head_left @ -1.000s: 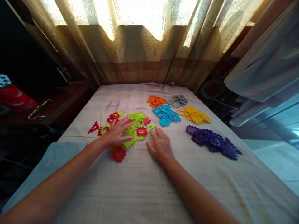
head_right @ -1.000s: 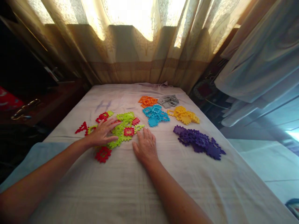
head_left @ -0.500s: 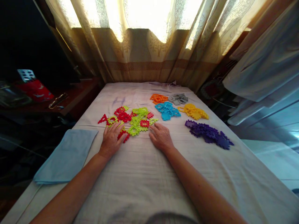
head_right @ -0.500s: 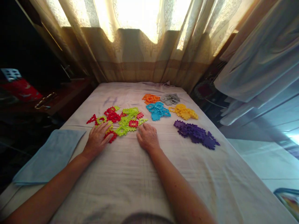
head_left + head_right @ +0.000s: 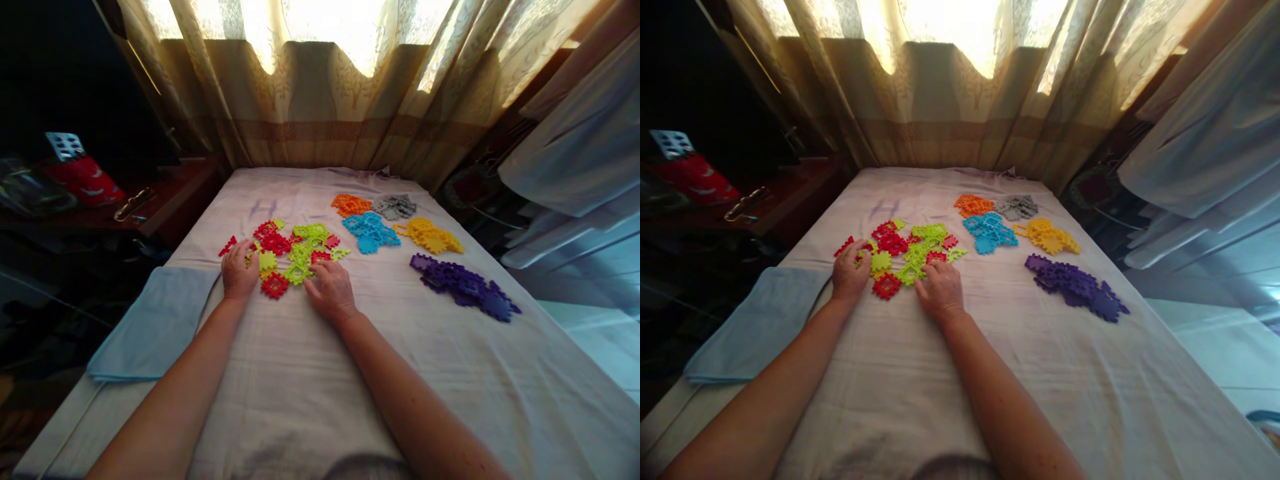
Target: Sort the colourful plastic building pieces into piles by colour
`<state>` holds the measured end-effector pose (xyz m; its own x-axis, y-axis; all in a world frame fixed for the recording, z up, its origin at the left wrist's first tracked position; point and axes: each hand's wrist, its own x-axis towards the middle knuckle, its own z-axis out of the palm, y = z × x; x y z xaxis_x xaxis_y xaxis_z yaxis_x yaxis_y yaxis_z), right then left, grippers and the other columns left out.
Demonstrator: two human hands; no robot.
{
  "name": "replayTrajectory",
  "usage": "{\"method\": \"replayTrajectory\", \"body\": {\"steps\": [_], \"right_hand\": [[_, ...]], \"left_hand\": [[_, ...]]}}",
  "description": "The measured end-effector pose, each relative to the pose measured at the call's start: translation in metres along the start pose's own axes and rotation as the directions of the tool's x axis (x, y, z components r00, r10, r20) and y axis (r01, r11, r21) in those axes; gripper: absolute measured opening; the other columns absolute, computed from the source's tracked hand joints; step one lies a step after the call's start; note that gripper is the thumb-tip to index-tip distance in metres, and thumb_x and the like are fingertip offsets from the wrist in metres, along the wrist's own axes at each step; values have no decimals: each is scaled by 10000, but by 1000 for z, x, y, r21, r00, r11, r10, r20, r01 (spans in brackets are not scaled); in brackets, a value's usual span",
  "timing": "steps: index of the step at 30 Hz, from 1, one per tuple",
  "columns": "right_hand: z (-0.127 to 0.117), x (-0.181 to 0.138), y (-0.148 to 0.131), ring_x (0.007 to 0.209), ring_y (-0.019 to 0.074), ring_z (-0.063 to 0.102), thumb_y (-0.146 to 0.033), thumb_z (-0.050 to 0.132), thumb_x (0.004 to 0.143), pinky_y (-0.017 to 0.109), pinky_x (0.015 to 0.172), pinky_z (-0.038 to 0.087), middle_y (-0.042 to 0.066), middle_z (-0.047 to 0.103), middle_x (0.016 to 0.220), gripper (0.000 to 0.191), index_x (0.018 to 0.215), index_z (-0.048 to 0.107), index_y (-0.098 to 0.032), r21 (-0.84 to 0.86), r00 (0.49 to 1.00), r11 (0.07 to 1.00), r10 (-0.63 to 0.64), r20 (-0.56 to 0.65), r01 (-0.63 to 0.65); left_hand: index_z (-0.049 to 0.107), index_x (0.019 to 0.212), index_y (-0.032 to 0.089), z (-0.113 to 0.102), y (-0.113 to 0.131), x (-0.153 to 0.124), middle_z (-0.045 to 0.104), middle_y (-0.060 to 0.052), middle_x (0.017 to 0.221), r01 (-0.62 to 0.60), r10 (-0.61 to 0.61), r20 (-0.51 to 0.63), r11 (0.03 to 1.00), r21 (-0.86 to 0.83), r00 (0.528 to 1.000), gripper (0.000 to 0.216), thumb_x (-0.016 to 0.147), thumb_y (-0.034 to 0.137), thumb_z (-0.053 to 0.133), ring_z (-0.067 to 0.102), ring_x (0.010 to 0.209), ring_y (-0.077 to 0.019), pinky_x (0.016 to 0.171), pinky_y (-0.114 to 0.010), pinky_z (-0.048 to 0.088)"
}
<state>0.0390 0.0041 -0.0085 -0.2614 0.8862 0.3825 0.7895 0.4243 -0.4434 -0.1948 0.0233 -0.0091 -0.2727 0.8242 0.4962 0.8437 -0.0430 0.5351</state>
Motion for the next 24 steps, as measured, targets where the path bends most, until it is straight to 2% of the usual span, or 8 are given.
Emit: {"method": "replayTrajectory", "body": {"steps": [3,11,18,24], "right_hand": [[7,-1,-8,1133,253,548,-378,632,859,398,1022,394,119,655,1182,320,1112,681,-186,13,997,997,-72,34,71],[8,-3,-4,1153,264,529,-381,638,857,428,1038,373,117,639,1216,351,1159,658,-203,19,993,997,-81,90,80],[6,-2,-8,1156,263,521,-415,654,853,421,1024,369,112,638,1212,368,1151,655,-199,17,994,998,-62,89,61],[2,0,-10,1100,251,545,-370,629,885,404,976,380,100,662,1163,253,1076,666,-209,-10,990,998,-57,127,58]], "left_hand": [[629,1200,191,3,-7,1,669,-95,1265,23,-24,-14,999,-45,1000,379,888,313,450,593,1202,-227,1091,-406,424],[649,1177,233,2,-11,-4,707,-24,1184,152,-144,83,984,-93,986,362,880,359,487,647,1078,-195,991,-345,507],[656,1166,230,3,-10,-5,695,-37,1223,151,-144,91,985,-81,985,359,875,356,487,636,1121,-214,1020,-363,493],[657,1165,214,2,-7,-4,694,-44,1235,128,-119,105,988,-84,987,370,876,360,478,631,1149,-218,1045,-372,479]]}}
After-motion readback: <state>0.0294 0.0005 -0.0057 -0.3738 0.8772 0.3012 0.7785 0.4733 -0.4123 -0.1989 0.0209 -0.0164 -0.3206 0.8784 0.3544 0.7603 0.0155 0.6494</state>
